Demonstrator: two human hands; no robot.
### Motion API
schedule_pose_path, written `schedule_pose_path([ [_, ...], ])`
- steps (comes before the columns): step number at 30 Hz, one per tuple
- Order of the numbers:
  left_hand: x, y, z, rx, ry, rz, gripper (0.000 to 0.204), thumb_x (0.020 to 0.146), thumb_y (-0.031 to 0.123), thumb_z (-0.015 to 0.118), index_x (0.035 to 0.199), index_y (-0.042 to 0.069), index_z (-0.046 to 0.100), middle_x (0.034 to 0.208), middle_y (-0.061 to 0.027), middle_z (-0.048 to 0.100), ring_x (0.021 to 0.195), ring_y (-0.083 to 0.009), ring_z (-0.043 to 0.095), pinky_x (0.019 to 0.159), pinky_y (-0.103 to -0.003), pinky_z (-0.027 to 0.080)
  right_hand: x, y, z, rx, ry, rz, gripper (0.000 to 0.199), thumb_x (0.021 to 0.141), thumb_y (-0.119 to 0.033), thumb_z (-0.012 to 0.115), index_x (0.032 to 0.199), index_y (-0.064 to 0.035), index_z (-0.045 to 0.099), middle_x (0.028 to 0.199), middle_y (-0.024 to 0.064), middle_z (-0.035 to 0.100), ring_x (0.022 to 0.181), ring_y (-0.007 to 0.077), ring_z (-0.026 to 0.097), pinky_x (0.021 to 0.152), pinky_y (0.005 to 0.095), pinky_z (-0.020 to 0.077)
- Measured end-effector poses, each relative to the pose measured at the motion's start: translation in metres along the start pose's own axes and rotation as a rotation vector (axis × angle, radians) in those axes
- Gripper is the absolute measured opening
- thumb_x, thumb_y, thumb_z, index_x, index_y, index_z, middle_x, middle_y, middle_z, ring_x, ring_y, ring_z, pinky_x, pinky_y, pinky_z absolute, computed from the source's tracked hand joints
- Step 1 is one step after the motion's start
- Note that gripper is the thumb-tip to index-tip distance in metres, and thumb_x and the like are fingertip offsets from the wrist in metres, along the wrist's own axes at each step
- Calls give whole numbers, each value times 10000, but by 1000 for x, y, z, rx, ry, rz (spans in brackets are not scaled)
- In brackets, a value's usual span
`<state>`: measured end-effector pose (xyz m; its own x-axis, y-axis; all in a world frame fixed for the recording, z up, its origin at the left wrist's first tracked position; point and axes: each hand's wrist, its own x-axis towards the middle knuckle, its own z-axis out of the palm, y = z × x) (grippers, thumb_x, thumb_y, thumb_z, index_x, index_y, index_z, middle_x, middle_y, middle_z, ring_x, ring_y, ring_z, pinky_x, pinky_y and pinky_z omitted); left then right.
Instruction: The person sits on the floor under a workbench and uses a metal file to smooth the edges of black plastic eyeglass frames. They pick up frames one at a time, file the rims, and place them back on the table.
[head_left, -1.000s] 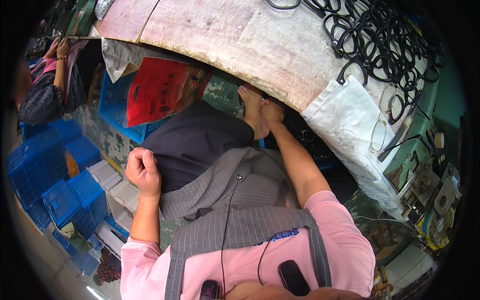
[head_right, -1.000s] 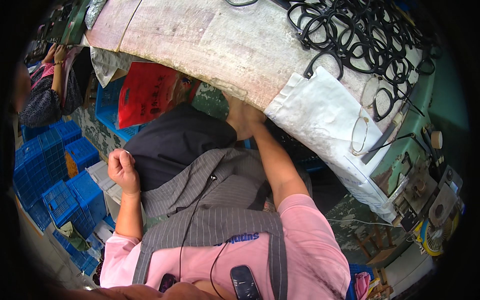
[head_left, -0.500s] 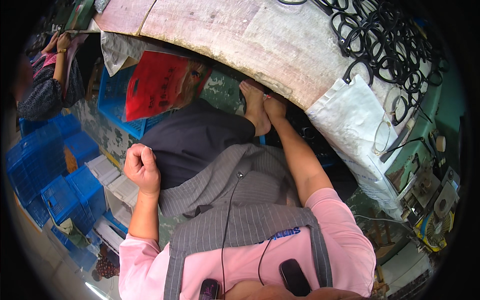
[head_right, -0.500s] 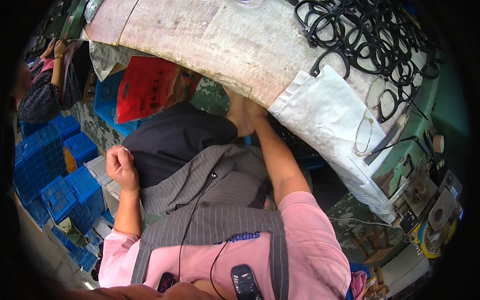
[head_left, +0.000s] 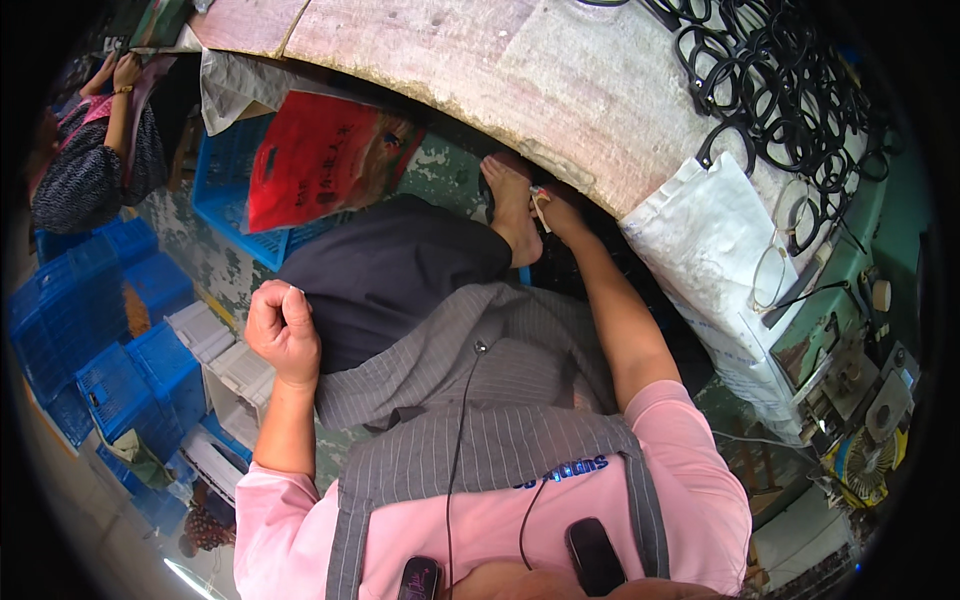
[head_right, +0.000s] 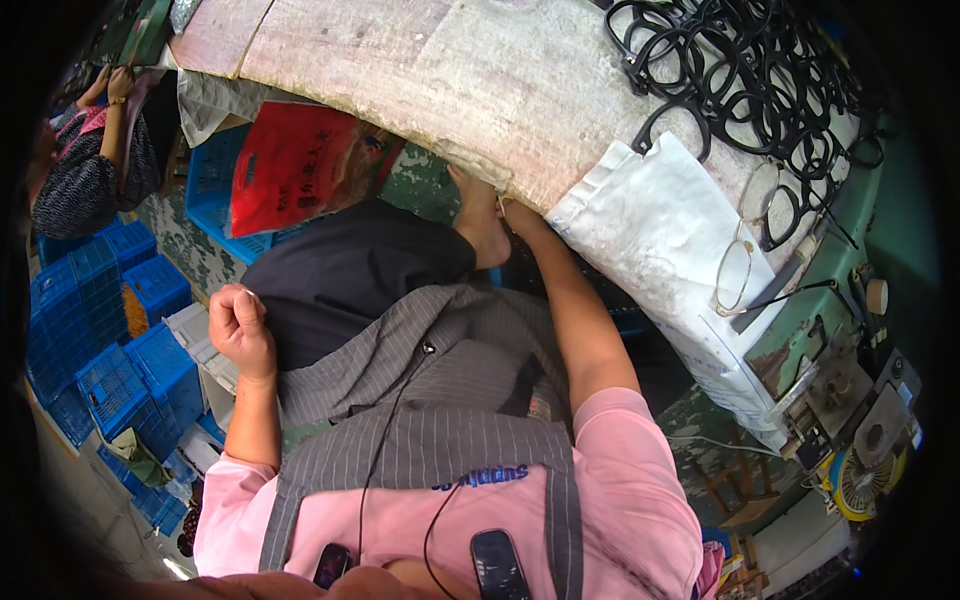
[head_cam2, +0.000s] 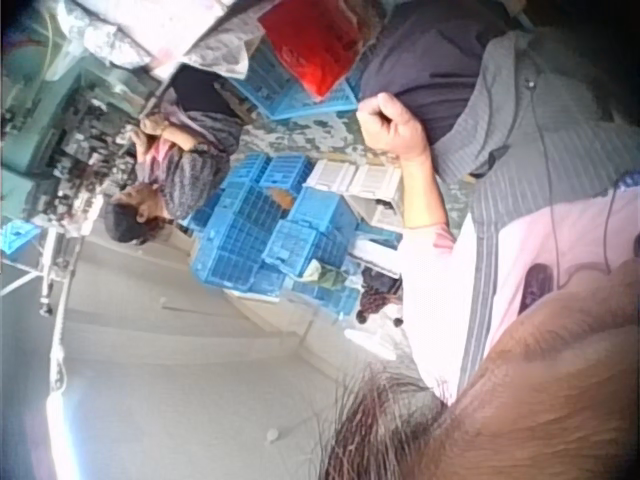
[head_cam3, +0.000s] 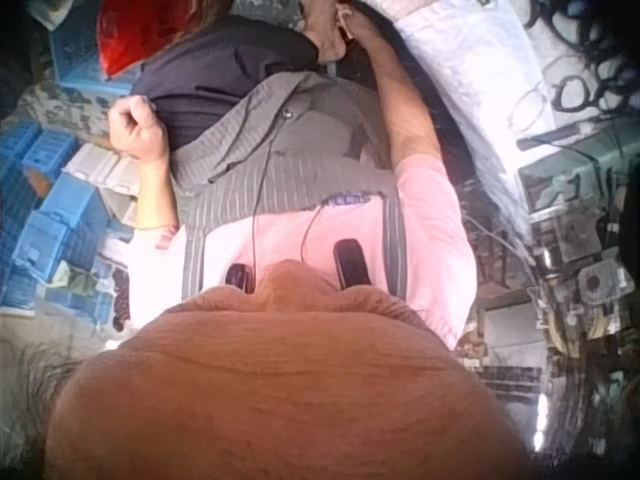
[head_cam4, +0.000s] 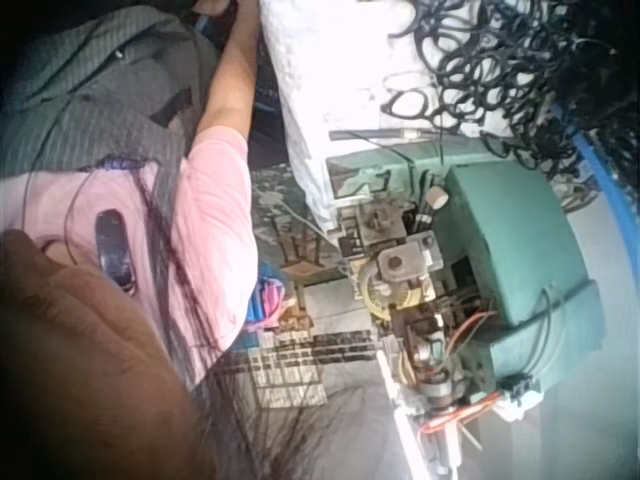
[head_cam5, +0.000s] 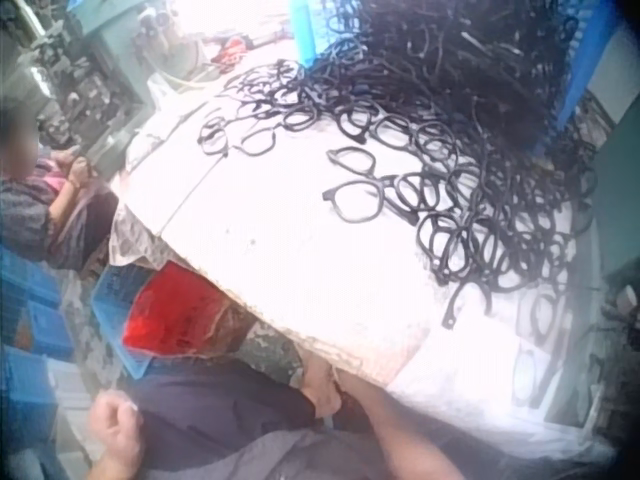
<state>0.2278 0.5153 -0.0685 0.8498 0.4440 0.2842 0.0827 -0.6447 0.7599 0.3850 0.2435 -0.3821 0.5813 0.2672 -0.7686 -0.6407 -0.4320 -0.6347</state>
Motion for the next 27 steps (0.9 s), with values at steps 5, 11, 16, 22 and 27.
schedule_pose_path([
  [5,7,7,1,137,-79,212,135,823,26,660,787,32,530,707,-67,553,632,-168,523,574,-276,421,-40,-17,-14,502,-84,156,254,995,-172,465,1133,15,568,1045,172,662,943,250,652,798,365,532],
  [11,-32,35,75,-534,-439,-296,97,856,-51,533,823,19,475,1000,-162,602,635,-146,614,511,-225,481,-119,-46,-9,782,-100,77,134,971,-153,529,1040,-42,556,983,145,675,871,236,668,760,366,554],
  [16,-69,25,135,-900,-627,-1039,208,814,-91,479,962,55,466,832,-94,616,588,-112,550,462,-209,392,-178,-68,2,751,-20,-136,174,924,-131,612,1003,-2,525,896,141,662,764,205,672,692,332,577],
  [22,-81,21,151,-488,-738,-534,145,941,173,598,931,32,633,775,50,545,659,-33,445,617,-204,368,-209,-77,14,679,123,-293,205,891,-134,663,981,4,541,886,132,666,751,188,669,669,302,555],
  [27,-78,18,160,-464,-597,-555,173,951,151,578,847,27,641,716,57,540,654,-27,441,601,-191,356,-218,-63,20,609,-100,-353,189,865,-114,695,995,-8,608,884,53,679,781,123,632,735,253,499],
])
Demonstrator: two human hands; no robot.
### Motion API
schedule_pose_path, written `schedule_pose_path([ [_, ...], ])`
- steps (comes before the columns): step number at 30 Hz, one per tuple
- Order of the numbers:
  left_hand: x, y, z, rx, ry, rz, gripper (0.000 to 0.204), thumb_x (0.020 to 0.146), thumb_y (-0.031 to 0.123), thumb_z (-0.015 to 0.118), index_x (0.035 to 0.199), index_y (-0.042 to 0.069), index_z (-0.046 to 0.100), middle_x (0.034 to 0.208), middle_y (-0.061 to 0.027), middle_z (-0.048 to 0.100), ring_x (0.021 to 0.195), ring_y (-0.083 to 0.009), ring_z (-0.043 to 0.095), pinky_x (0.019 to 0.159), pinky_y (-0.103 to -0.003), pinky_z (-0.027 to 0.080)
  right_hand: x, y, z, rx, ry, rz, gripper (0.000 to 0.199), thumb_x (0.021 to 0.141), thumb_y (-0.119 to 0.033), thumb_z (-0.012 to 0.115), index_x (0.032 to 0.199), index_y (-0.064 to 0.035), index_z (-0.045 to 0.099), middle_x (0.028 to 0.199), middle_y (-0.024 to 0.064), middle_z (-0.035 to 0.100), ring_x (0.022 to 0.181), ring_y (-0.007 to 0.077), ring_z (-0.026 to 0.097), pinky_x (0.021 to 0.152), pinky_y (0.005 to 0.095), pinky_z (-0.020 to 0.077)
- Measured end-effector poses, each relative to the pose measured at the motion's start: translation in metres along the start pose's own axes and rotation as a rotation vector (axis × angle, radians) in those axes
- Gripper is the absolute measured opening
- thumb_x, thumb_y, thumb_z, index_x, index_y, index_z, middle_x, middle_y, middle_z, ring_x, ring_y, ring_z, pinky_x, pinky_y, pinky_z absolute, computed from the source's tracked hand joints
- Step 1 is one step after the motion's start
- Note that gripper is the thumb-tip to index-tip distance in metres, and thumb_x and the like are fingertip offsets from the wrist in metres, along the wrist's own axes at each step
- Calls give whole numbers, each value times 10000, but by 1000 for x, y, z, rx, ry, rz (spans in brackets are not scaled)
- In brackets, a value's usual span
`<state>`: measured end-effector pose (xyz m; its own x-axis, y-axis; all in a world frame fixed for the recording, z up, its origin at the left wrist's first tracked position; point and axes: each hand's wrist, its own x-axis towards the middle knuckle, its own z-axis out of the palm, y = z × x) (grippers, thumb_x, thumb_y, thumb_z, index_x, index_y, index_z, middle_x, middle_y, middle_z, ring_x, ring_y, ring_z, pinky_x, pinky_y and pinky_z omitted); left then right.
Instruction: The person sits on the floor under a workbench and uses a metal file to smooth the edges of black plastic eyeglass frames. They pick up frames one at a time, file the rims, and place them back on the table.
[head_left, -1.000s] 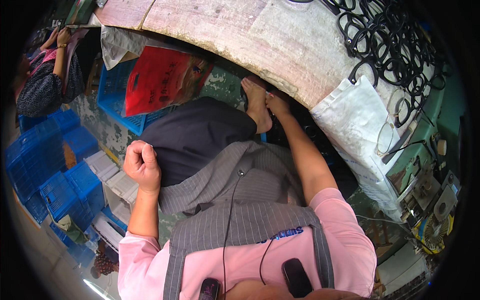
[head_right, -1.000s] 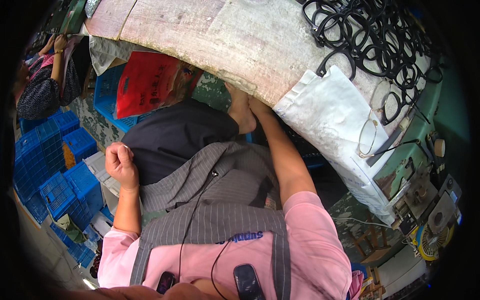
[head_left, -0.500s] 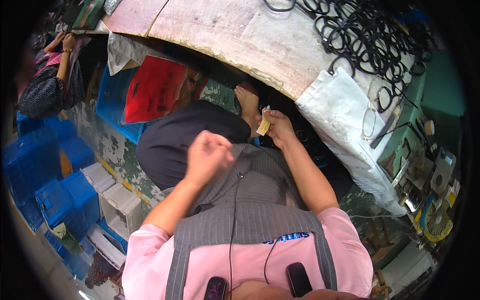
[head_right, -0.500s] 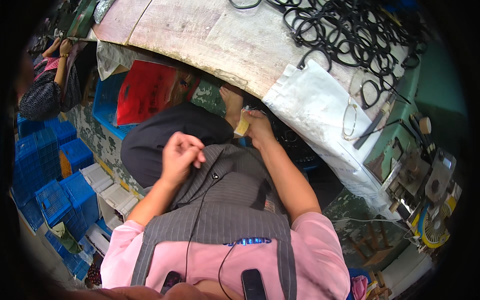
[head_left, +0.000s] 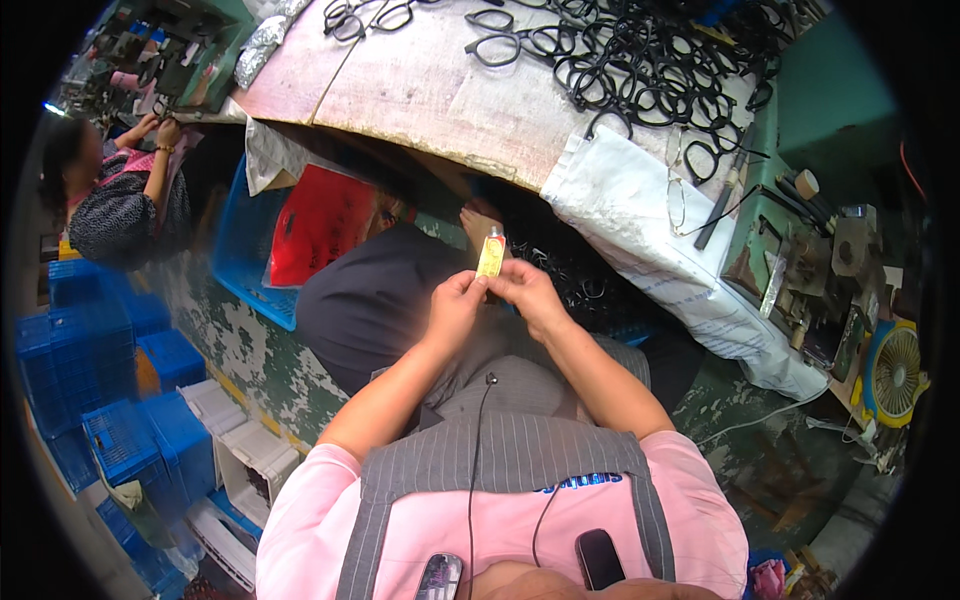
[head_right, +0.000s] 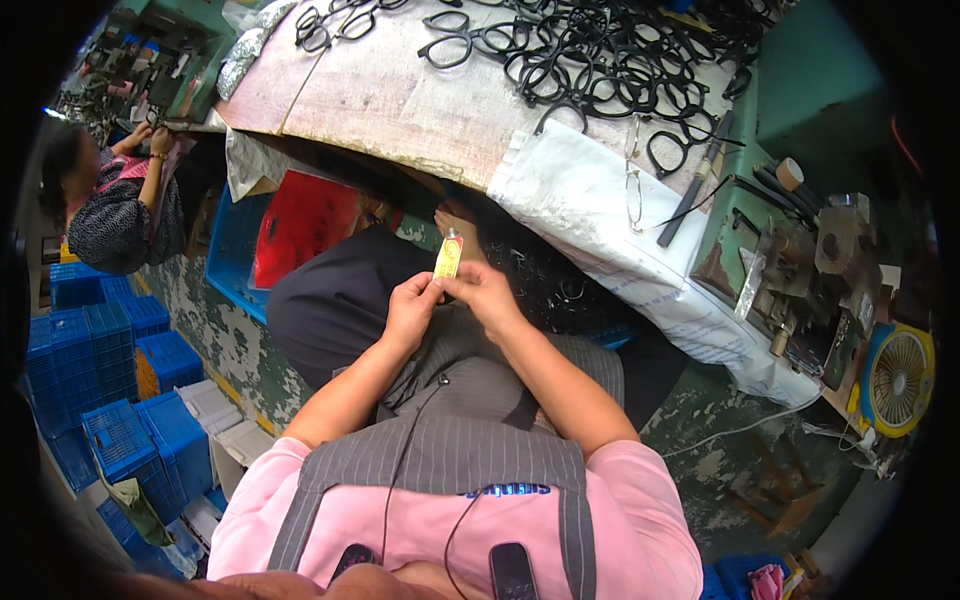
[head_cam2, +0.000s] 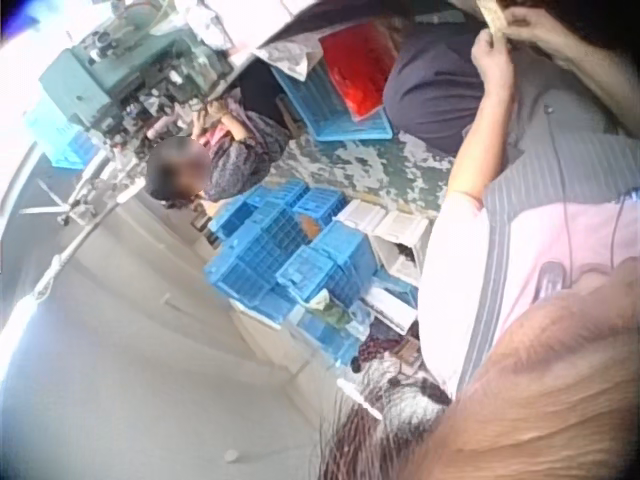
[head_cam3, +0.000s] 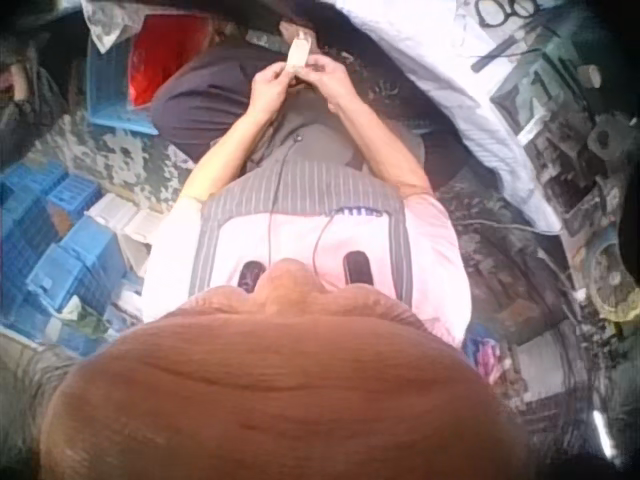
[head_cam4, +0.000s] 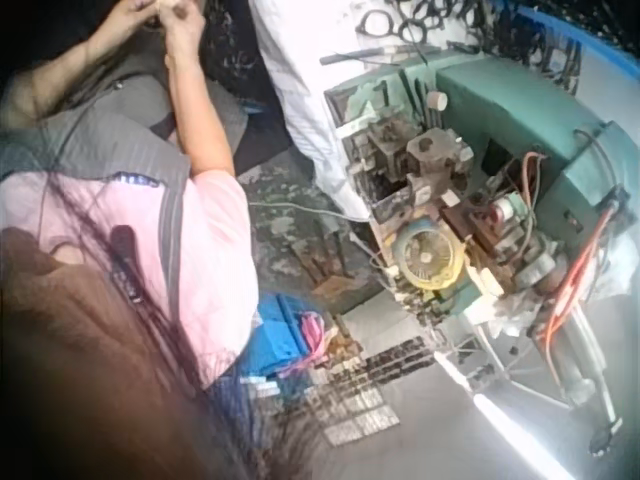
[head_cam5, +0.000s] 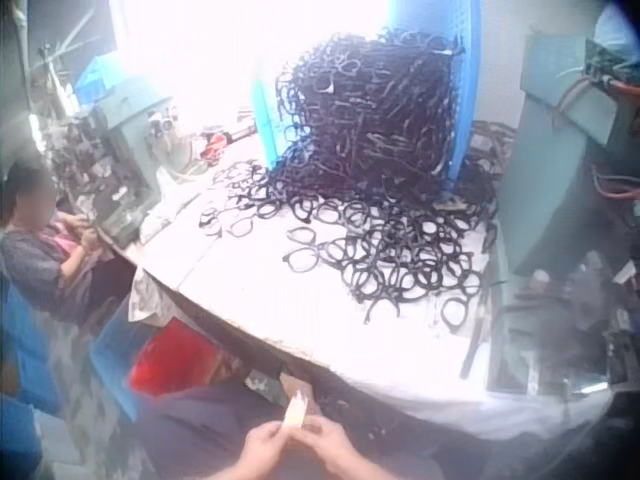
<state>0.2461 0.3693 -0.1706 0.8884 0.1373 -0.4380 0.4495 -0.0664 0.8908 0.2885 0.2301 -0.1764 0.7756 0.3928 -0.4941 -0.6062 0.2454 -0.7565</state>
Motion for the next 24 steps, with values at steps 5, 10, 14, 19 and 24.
schedule_pose_path([
  [5,2,-5,1,58,25,79,169,947,130,565,846,15,637,721,46,548,652,-29,453,578,-201,363,5,18,9,-19,202,-55,69,819,-36,706,827,-18,640,811,23,654,688,99,579,617,240,451],
  [10,-8,3,2,250,117,362,192,902,95,591,744,-15,593,664,-18,511,616,-104,459,563,-262,380,3,27,12,-740,394,-368,96,819,-31,691,752,-7,627,752,6,624,650,76,531,545,250,422],
  [14,-14,11,6,330,99,374,223,881,76,601,691,-18,533,634,-63,446,587,-155,442,550,-305,367,1,28,11,-299,325,-149,92,830,-43,676,761,-1,632,716,-12,596,648,63,501,566,245,404],
  [19,-17,15,8,358,56,402,240,880,67,602,677,-16,505,632,-66,432,580,-171,432,544,-309,355,0,30,12,-192,370,-199,99,809,-61,682,781,27,647,659,32,624,604,87,527,567,275,428],
  [24,-18,15,4,329,27,369,201,878,109,602,726,-15,562,663,-99,482,601,-211,493,557,-338,384,-2,27,11,-13,238,-228,40,842,-22,654,808,-3,642,736,-16,596,661,62,509,617,224,410],
])
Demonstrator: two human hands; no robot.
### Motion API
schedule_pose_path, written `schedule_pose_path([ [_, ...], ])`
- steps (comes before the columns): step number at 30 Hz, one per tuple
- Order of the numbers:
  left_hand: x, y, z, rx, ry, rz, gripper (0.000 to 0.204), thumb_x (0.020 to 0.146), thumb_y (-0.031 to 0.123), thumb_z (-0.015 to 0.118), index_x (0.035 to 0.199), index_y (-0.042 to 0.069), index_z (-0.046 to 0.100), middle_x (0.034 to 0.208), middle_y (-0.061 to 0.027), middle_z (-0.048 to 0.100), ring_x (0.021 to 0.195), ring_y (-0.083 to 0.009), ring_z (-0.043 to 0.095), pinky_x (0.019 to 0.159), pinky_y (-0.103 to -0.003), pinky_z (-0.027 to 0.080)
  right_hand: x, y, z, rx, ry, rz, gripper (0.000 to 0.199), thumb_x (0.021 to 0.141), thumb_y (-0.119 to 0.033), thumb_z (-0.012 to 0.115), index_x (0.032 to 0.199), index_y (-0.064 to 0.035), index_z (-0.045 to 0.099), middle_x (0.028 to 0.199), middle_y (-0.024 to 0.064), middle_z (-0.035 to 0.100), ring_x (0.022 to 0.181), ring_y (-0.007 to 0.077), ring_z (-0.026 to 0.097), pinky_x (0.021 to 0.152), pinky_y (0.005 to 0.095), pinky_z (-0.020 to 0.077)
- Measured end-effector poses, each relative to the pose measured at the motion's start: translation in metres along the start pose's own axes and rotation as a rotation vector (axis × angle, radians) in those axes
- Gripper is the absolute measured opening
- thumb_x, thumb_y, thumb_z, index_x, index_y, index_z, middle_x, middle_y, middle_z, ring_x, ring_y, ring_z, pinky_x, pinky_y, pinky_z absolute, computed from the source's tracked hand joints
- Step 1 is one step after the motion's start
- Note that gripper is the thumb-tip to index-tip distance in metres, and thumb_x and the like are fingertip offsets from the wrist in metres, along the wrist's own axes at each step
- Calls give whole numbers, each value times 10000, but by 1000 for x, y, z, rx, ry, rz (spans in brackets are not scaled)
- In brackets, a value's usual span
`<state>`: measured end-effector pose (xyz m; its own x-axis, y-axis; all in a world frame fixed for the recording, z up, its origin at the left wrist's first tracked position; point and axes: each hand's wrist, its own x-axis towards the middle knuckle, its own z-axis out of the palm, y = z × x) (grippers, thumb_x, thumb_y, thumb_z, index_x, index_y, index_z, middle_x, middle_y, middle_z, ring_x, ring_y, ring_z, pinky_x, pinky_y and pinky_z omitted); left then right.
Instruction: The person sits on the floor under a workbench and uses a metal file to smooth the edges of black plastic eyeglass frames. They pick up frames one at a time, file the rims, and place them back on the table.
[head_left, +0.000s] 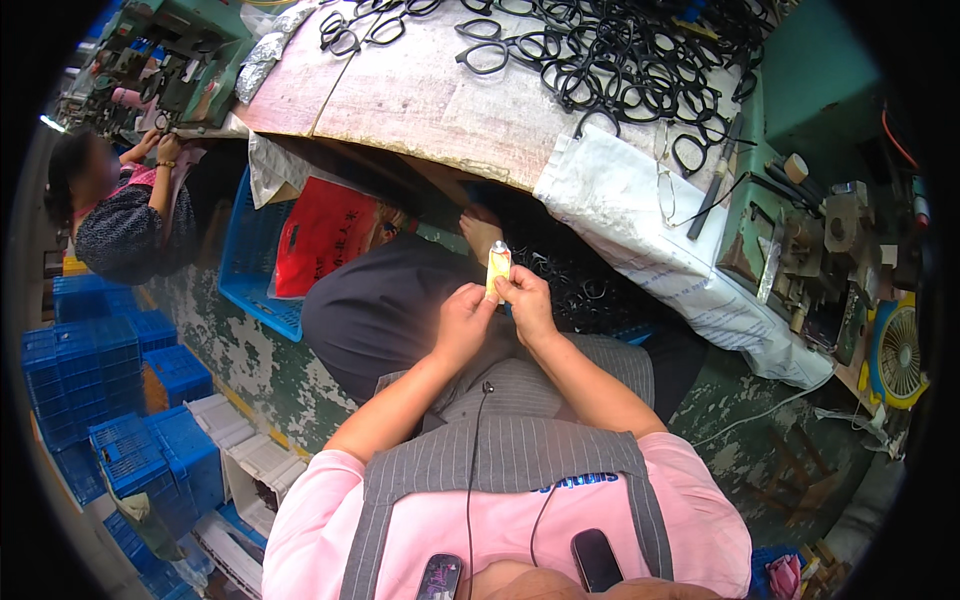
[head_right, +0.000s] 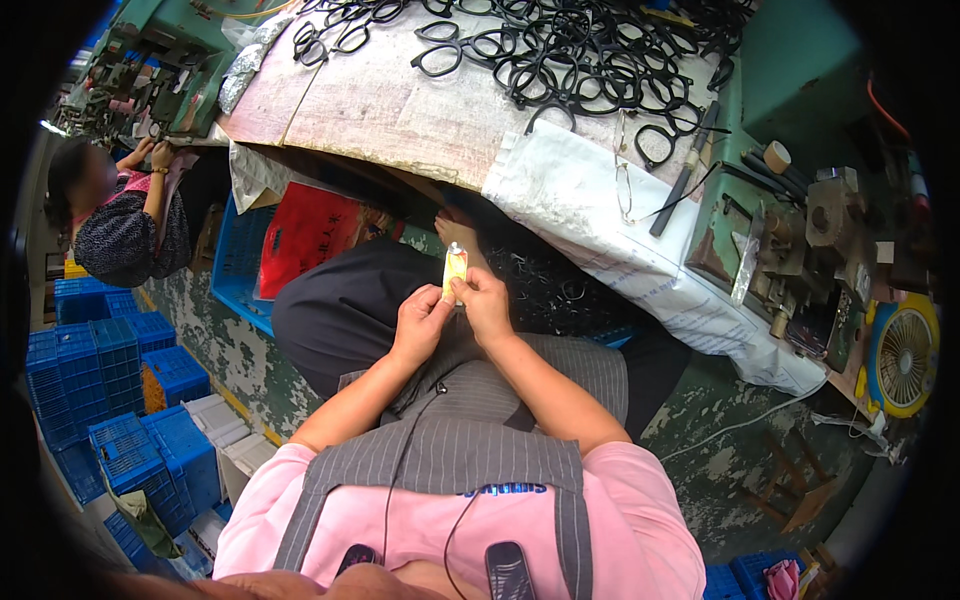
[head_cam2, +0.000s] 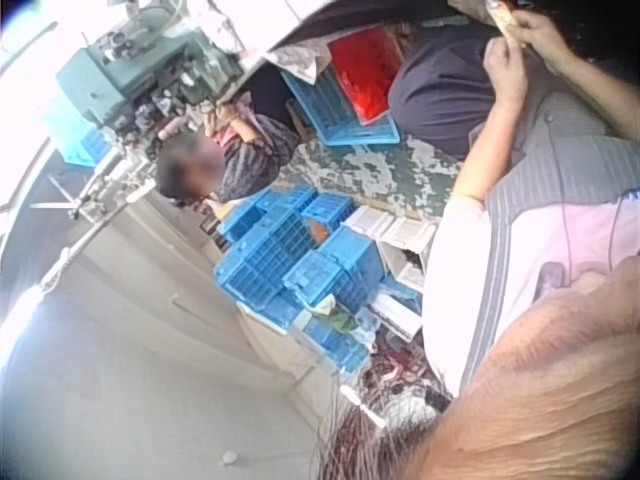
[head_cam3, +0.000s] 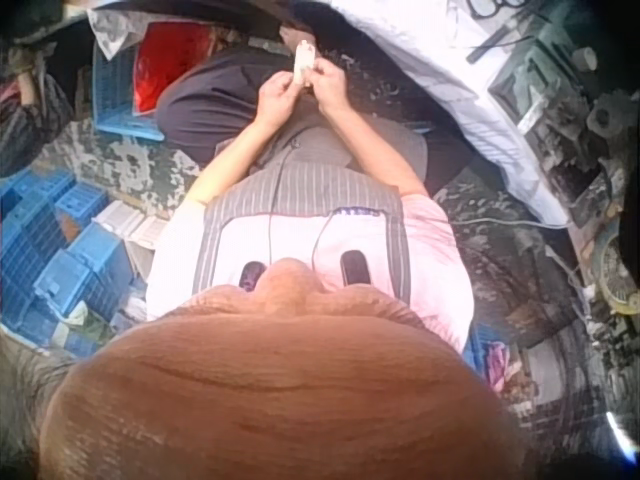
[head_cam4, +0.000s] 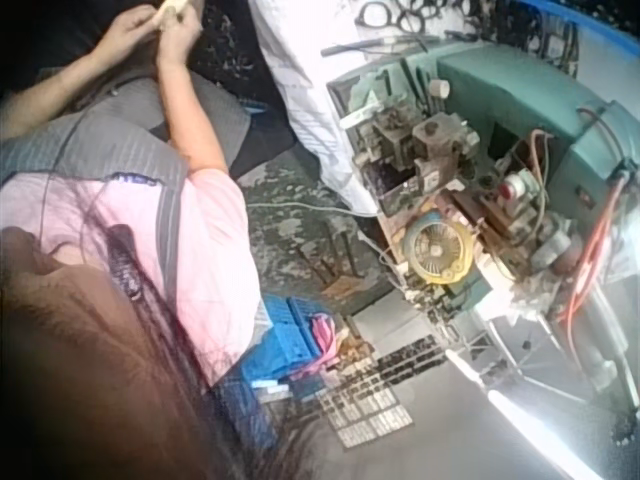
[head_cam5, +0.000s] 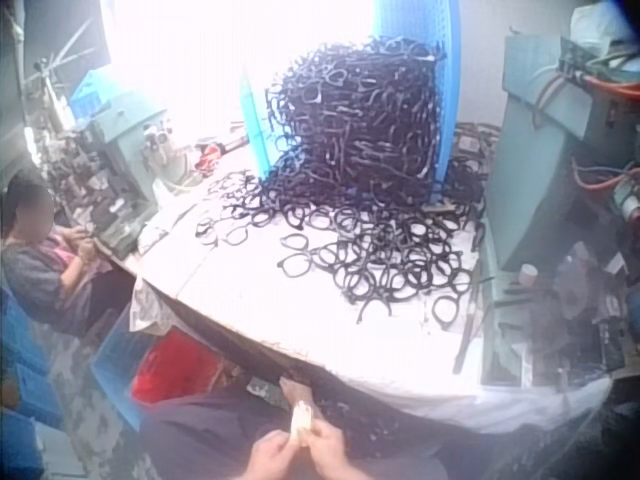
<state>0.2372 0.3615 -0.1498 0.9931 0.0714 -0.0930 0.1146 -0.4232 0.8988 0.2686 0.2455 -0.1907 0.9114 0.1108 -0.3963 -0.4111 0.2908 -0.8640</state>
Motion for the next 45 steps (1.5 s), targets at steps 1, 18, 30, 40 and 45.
schedule_pose_path([
  [1,-1,0,-1,-19,-20,-39,192,874,124,604,744,-15,580,679,-120,505,609,-237,520,561,-356,396,0,-1,0,110,-56,-27,41,838,-20,657,804,-4,643,733,-15,596,663,63,513,615,225,411],
  [18,11,-43,1,-121,53,-274,131,916,106,602,867,-9,640,800,15,606,687,-47,512,630,-214,426,2,-4,-13,-702,-92,-194,278,818,-283,692,813,-7,665,729,196,640,639,332,639,572,399,471],
  [30,6,-18,2,169,40,-51,131,861,99,623,806,-20,614,733,-82,567,667,-177,552,622,-307,450,-3,-1,-17,-574,-78,-87,269,804,-233,685,715,12,615,636,175,587,543,239,603,514,395,418],
  [40,9,-31,8,-267,-52,-334,120,932,101,586,899,-7,628,754,24,591,670,-41,505,630,-216,431,-1,-13,-20,-560,-70,-172,186,825,-184,670,834,1,655,671,110,667,590,171,645,566,309,492],
  [45,8,-23,3,-212,-44,-361,104,912,80,603,905,-14,646,767,8,609,683,-47,525,632,-225,447,-5,-16,-18,-596,-138,-181,190,838,-186,657,828,4,652,685,142,659,589,201,649,554,325,487],
])
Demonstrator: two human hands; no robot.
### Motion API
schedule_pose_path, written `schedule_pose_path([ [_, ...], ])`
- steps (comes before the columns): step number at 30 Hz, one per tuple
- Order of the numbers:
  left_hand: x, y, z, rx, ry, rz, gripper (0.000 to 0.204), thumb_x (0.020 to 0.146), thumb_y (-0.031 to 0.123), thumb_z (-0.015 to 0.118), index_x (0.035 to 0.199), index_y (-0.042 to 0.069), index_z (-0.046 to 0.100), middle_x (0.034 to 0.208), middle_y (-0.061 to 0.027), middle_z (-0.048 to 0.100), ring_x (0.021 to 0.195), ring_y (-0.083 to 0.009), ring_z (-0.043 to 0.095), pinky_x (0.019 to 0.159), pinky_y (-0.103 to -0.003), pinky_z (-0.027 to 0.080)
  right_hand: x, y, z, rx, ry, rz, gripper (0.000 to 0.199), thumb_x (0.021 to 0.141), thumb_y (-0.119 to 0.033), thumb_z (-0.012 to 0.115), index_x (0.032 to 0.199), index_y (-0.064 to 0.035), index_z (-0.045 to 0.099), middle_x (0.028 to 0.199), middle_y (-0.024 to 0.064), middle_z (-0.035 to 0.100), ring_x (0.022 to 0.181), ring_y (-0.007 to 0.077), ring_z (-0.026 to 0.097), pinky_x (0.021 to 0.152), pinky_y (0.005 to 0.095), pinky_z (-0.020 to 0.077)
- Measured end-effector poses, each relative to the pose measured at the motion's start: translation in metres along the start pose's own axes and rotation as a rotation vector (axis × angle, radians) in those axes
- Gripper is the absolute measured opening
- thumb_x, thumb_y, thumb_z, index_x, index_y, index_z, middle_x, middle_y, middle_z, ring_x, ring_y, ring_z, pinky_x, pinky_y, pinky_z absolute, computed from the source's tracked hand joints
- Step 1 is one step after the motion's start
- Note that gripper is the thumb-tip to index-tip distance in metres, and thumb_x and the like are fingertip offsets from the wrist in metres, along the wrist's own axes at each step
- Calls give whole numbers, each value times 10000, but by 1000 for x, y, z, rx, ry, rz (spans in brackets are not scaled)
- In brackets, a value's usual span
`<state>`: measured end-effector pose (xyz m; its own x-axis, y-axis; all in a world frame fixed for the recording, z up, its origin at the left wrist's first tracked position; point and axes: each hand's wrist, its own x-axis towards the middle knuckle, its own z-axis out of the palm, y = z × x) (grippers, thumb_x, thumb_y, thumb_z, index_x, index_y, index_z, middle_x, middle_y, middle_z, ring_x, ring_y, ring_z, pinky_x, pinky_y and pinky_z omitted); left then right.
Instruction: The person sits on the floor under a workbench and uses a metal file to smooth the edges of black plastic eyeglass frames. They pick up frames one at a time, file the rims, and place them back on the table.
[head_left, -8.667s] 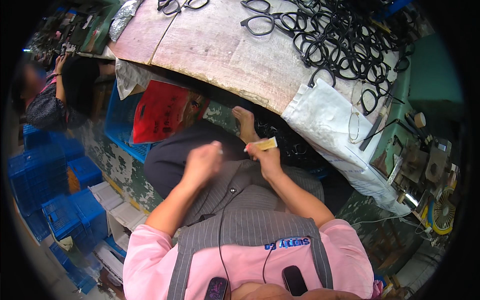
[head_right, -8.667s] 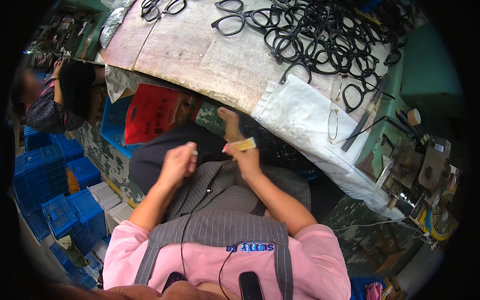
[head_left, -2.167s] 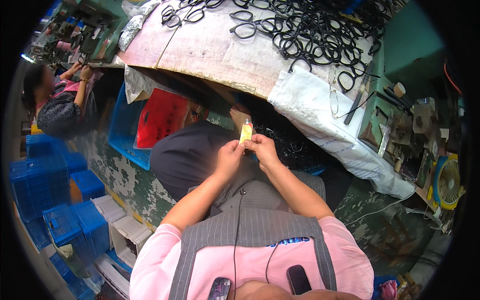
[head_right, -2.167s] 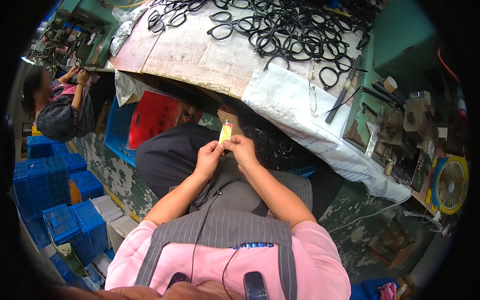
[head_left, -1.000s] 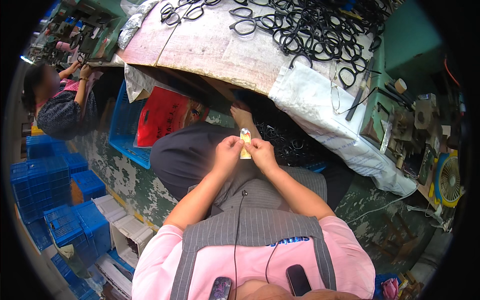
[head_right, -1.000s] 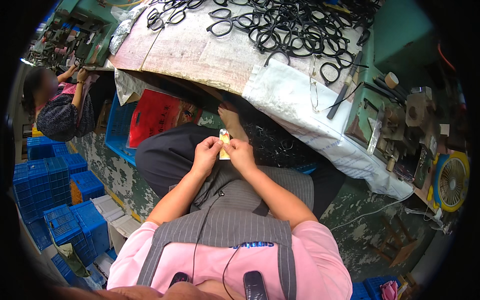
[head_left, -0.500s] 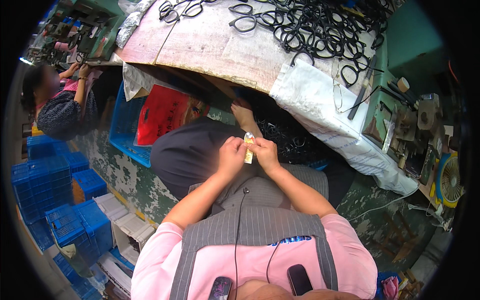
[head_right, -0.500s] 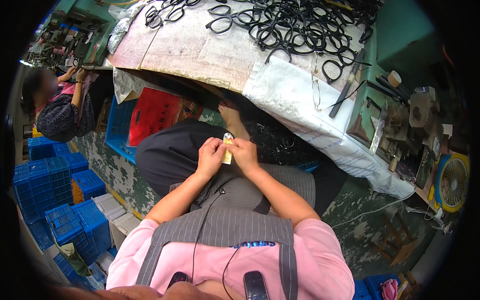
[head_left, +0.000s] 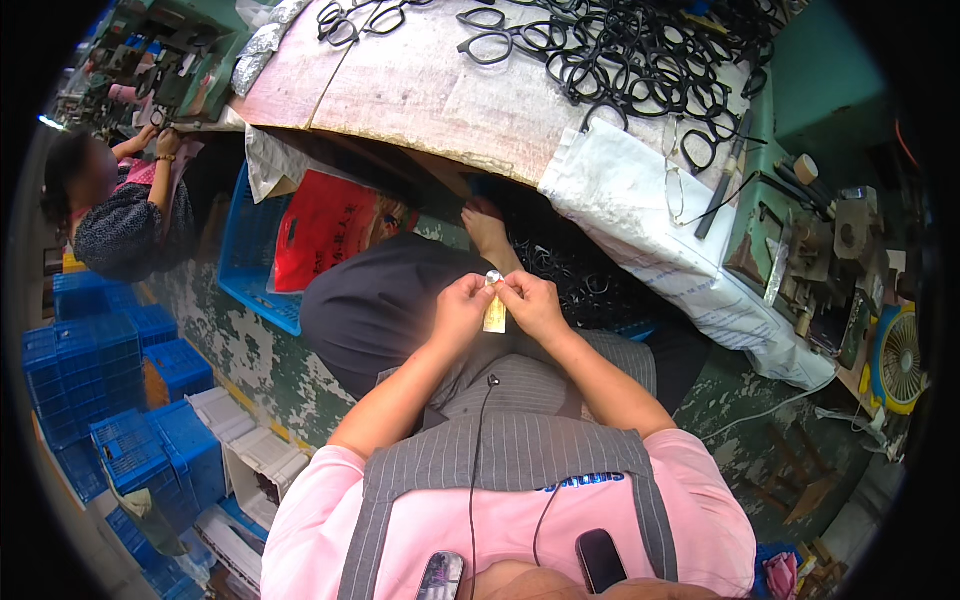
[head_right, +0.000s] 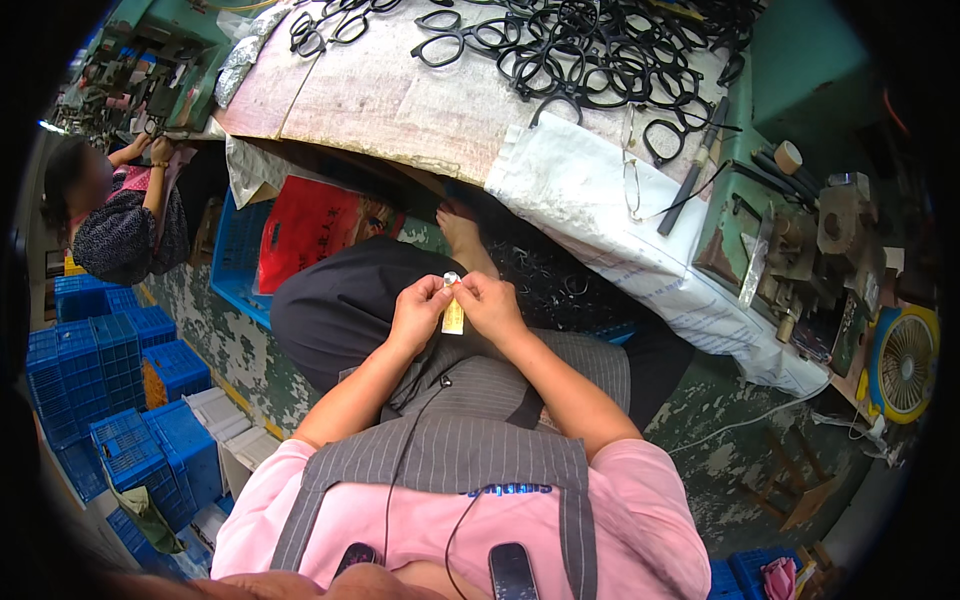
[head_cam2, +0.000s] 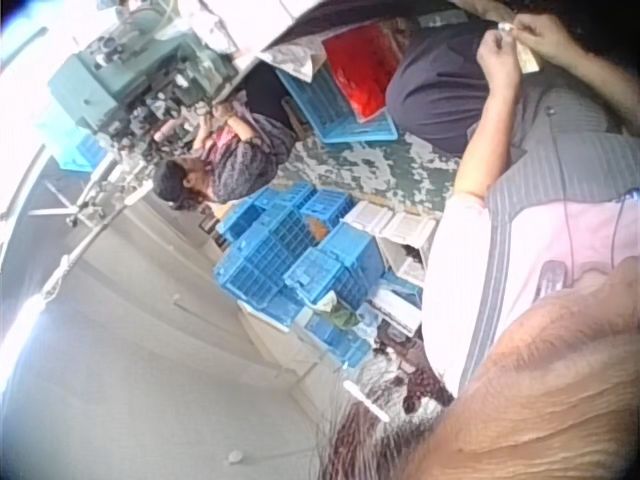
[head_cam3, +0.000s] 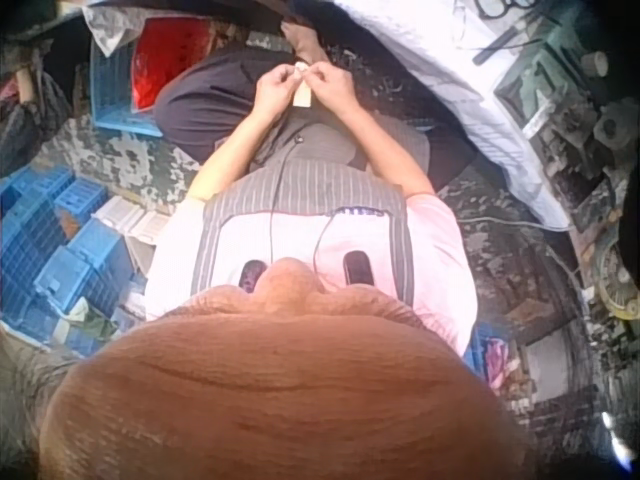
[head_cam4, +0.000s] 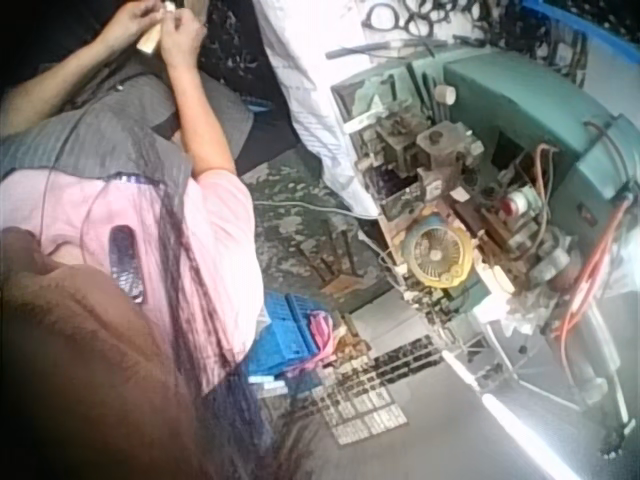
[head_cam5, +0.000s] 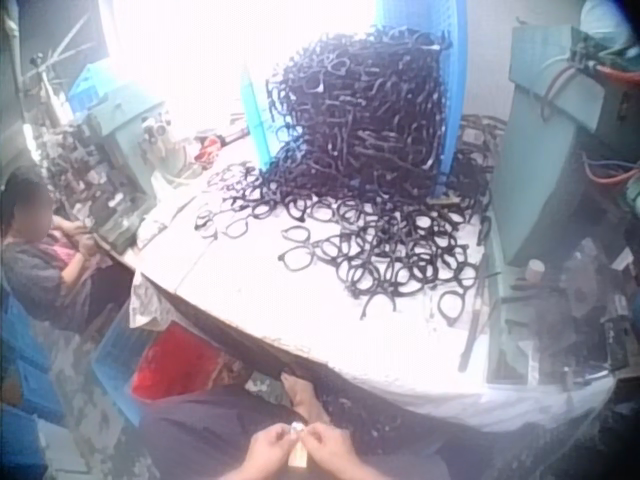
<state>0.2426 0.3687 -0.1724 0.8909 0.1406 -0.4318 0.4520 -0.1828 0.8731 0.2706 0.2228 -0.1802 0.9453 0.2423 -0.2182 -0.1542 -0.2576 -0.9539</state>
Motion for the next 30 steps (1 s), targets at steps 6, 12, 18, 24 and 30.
schedule_pose_path([
  [6,-6,5,0,256,107,198,91,856,74,639,833,-14,647,744,-54,609,658,-112,556,618,-271,460,-4,7,7,-19,85,-134,178,838,-168,643,802,6,637,692,171,625,561,275,618,520,360,461],
  [12,-7,6,3,362,148,348,73,831,60,647,811,-8,631,732,-96,591,651,-186,574,619,-302,464,-8,15,13,-10,139,-80,173,834,-165,647,793,2,631,678,164,619,560,273,617,526,364,460],
  [18,-7,11,6,326,135,232,61,858,55,637,883,0,638,749,-85,618,663,-158,588,639,-288,484,-8,14,10,8,60,70,165,846,-169,656,876,-8,646,721,151,651,605,251,647,561,337,489],
  [24,-10,16,8,169,101,154,152,877,51,622,1019,21,667,783,-76,661,686,-123,614,663,-269,504,-7,10,8,39,99,-12,187,860,-165,652,982,-23,647,741,127,672,639,194,671,583,325,513],
  [30,-7,10,4,479,186,500,149,850,57,644,987,20,686,775,-136,655,696,-259,651,643,-325,512,-8,4,7,-44,80,-113,158,847,-134,656,943,-11,642,750,163,659,634,246,671,559,337,512],
])
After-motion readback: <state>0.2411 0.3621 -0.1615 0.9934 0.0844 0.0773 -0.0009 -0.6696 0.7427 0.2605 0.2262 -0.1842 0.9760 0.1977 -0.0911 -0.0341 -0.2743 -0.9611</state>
